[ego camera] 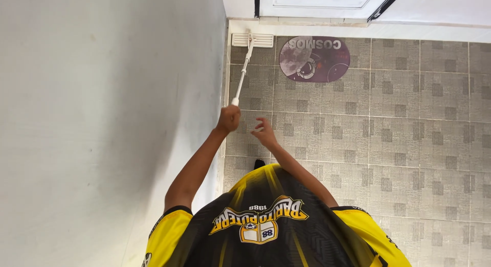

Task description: Mopping a tiled floor in an entryway using a flat mop.

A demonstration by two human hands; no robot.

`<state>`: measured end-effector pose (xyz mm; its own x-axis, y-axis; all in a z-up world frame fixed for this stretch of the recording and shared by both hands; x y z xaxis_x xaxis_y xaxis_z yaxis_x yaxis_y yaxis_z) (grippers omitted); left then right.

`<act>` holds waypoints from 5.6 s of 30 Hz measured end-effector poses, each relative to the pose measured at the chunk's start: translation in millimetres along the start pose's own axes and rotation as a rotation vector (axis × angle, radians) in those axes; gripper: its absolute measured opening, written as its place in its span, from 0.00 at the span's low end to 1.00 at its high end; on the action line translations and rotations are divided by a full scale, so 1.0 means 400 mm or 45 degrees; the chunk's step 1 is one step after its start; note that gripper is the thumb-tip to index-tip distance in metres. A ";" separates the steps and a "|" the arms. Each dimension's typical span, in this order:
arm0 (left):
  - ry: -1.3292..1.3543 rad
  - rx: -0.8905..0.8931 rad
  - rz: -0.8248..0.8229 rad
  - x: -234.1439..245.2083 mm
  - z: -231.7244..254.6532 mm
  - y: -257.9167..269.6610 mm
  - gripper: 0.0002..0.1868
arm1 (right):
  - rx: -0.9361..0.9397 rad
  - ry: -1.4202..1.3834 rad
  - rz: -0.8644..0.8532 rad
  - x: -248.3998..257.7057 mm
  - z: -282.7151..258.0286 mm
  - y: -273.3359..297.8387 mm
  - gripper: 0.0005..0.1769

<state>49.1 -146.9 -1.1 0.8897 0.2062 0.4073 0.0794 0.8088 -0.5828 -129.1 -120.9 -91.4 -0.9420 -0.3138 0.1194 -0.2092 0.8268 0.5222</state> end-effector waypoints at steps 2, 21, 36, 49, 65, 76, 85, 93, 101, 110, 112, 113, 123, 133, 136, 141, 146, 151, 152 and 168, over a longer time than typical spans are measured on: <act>0.036 0.091 0.120 0.027 0.074 -0.077 0.13 | 0.126 0.082 0.021 -0.043 -0.067 0.046 0.38; 0.129 0.281 0.124 -0.035 0.558 0.339 0.07 | 0.543 0.266 0.271 -0.051 0.030 0.391 0.41; 0.296 0.350 0.126 0.125 0.947 0.628 0.08 | 1.428 0.307 -0.019 -0.274 0.074 0.768 0.19; 0.392 0.356 0.455 0.263 1.051 0.763 0.06 | 1.285 0.717 -0.449 -0.398 0.113 0.930 0.16; 0.599 0.003 0.018 -0.153 1.453 0.605 0.06 | 1.324 0.525 -0.434 0.116 0.210 1.155 0.12; 0.772 -0.070 -0.194 -0.290 1.663 0.549 0.08 | 1.166 0.466 -0.336 0.318 0.216 1.334 0.20; 0.861 -0.145 -0.193 -0.410 1.716 0.565 0.01 | 1.309 0.205 0.059 0.436 0.263 1.400 0.21; 0.935 -0.291 -0.434 -0.624 1.819 0.564 0.14 | 1.276 0.055 0.699 0.630 0.314 1.472 0.17; 0.936 -0.312 -0.915 -0.932 1.904 0.767 0.21 | 0.891 -0.091 0.843 0.757 0.469 1.560 0.15; 1.037 -0.370 -1.297 -0.981 1.977 0.915 0.17 | 0.857 -0.329 1.065 0.753 0.598 1.657 0.10; 1.054 -0.382 -1.340 -0.993 1.974 0.938 0.17 | 0.813 -0.363 1.096 0.749 0.614 1.658 0.09; 1.034 -0.398 -1.411 -1.005 1.973 0.949 0.17 | 0.801 -0.363 1.107 0.753 0.615 1.657 0.10; 1.064 -0.470 -1.405 -1.030 1.937 0.943 0.17 | 0.794 -0.178 1.064 0.772 0.599 1.613 0.10; 0.958 -0.519 -1.304 -0.996 1.777 0.944 0.17 | 1.055 -0.132 0.933 0.730 0.599 1.479 0.06; 0.996 -0.533 -1.211 -0.980 1.691 0.945 0.14 | 1.024 -0.115 0.908 0.699 0.573 1.428 0.05; 0.822 -0.435 -1.163 -0.942 1.554 0.856 0.12 | 1.002 -0.076 0.838 0.671 0.516 1.305 0.05; 0.605 -0.307 -1.148 -0.905 1.416 0.706 0.10 | 1.012 -0.038 0.773 0.642 0.434 1.119 0.05; 0.569 -0.231 -1.092 -0.846 1.299 0.579 0.11 | 1.003 0.009 0.737 0.595 0.435 0.907 0.05; 0.558 -0.201 -1.101 -0.837 1.281 0.573 0.11 | 0.969 -0.034 0.730 0.584 0.455 0.879 0.05; 0.554 -0.162 -0.947 -0.751 1.025 0.253 0.10 | 1.006 0.075 0.693 0.581 0.200 0.558 0.05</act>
<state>-394.6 98.7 105.9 0.6779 -0.6010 0.4234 0.7345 0.5771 -0.3570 -415.9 28.1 -14.6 -0.9521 0.2007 0.2308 0.1160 0.9351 -0.3349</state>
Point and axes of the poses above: each hand's wrist, its own y-axis away from the middle knuckle, its own x-axis out of the back of the hand, z = x × y, the point moved 8 cm from there along -y, towards the middle knuckle, and after that the axes turned 6 degrees about z, right-handed, at the moved point
